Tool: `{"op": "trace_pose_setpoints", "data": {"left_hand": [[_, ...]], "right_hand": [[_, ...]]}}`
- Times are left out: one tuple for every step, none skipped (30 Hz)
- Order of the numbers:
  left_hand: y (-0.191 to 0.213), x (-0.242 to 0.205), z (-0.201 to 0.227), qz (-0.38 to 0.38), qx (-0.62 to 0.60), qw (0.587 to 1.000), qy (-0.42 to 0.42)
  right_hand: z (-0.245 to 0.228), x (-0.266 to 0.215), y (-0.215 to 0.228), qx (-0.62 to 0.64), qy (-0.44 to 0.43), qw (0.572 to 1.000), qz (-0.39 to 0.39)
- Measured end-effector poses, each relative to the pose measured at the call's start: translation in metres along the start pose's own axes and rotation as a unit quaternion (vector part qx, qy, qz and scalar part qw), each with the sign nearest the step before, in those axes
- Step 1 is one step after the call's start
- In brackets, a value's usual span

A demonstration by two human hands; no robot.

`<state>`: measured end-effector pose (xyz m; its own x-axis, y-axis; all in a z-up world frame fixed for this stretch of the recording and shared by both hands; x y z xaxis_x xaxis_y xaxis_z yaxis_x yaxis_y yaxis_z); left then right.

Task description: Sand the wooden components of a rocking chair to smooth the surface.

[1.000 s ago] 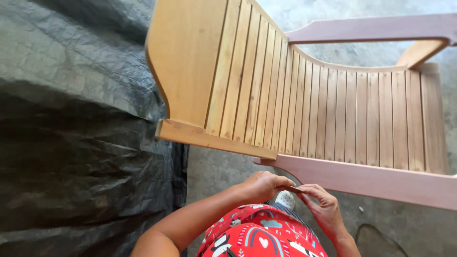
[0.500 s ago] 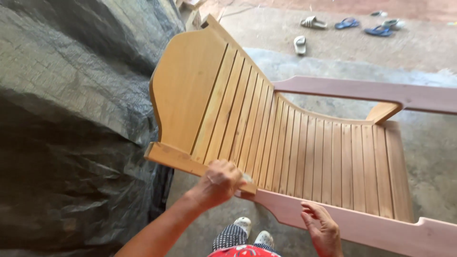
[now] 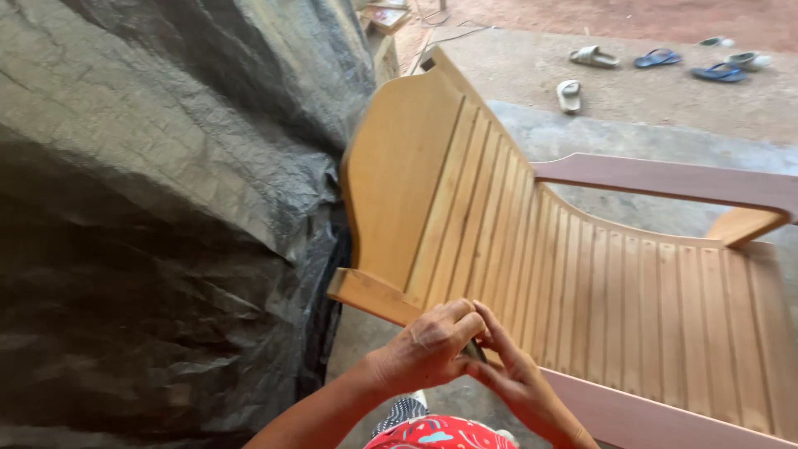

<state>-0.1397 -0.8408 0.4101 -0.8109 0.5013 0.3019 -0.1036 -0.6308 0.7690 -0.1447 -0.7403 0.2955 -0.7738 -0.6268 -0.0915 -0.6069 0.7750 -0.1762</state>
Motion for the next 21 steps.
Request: {"op": "trace_pose_setpoints", "data": {"left_hand": [[0.009,-0.004,-0.008,0.007,-0.011,1.000,-0.005],[0.018,-0.009,-0.016,0.012,-0.023,1.000,-0.011],[0.025,-0.011,-0.022,0.009,-0.022,1.000,-0.006],[0.030,-0.013,-0.026,-0.004,0.003,1.000,-0.002],[0.034,-0.015,-0.029,-0.018,0.029,0.999,0.002],[0.039,-0.018,-0.035,-0.021,0.028,0.999,0.005],[0.046,-0.021,-0.038,-0.013,0.025,1.000,0.000],[0.054,-0.022,-0.041,-0.005,0.022,1.000,-0.008],[0.056,-0.025,-0.044,-0.007,0.022,1.000,-0.006],[0.060,-0.026,-0.047,0.001,0.028,1.000,-0.001],[0.064,-0.027,-0.050,0.008,0.035,0.999,0.005],[0.065,-0.028,-0.052,0.007,0.033,0.999,0.004],[0.071,-0.029,-0.053,0.036,0.067,0.997,0.002],[0.076,-0.029,-0.054,0.065,0.100,0.993,0.001],[0.075,-0.029,-0.060,0.065,0.097,0.993,0.000],[0.077,-0.031,-0.065,0.082,0.120,0.989,0.006],[0.078,-0.033,-0.069,0.100,0.142,0.985,0.011],[0.075,-0.034,-0.074,0.100,0.139,0.985,0.016],[0.075,-0.034,-0.080,0.112,0.151,0.982,0.031],[0.078,-0.034,-0.087,0.126,0.169,0.977,0.044],[0.087,-0.029,-0.084,0.128,0.169,0.976,0.049]], "right_hand": [[0.006,0.013,-0.002,0.027,0.019,0.999,0.015],[0.012,0.025,-0.004,0.054,0.038,0.997,0.031],[0.008,0.038,-0.013,0.059,0.036,0.997,0.029],[0.008,0.049,-0.019,0.056,0.014,0.997,0.047],[0.006,0.059,-0.023,0.053,-0.008,0.997,0.064],[0.012,0.066,-0.025,0.056,-0.010,0.996,0.063],[0.020,0.072,-0.028,0.052,-0.033,0.996,0.059],[0.027,0.078,-0.029,0.047,-0.053,0.996,0.056],[0.035,0.083,-0.031,0.049,-0.054,0.996,0.055],[0.041,0.088,-0.030,0.057,-0.049,0.996,0.057],[0.047,0.093,-0.029,0.064,-0.044,0.995,0.058],[0.037,0.098,-0.034,0.064,-0.044,0.995,0.061],[0.027,0.102,-0.035,0.074,-0.045,0.993,0.081],[0.018,0.106,-0.036,0.083,-0.047,0.990,0.100],[0.010,0.111,-0.037,0.083,-0.049,0.990,0.103],[-0.007,0.116,-0.039,0.039,0.002,0.994,0.100],[-0.024,0.120,-0.042,-0.005,0.052,0.994,0.096],[-0.034,0.125,-0.044,-0.005,0.046,0.994,0.094],[-0.054,0.128,-0.047,-0.066,0.090,0.989,0.094],[-0.076,0.135,-0.052,-0.127,0.138,0.978,0.090],[-0.069,0.142,-0.049,-0.128,0.137,0.979,0.086]]}}
Point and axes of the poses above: each hand's wrist, its own x-axis towards the middle knuckle, its own y-axis out of the back of the hand, z = x × y, the point moved 9 cm from there along x, towards the middle knuckle, and after that the axes turned 5 degrees about x, right-handed, at the moved point
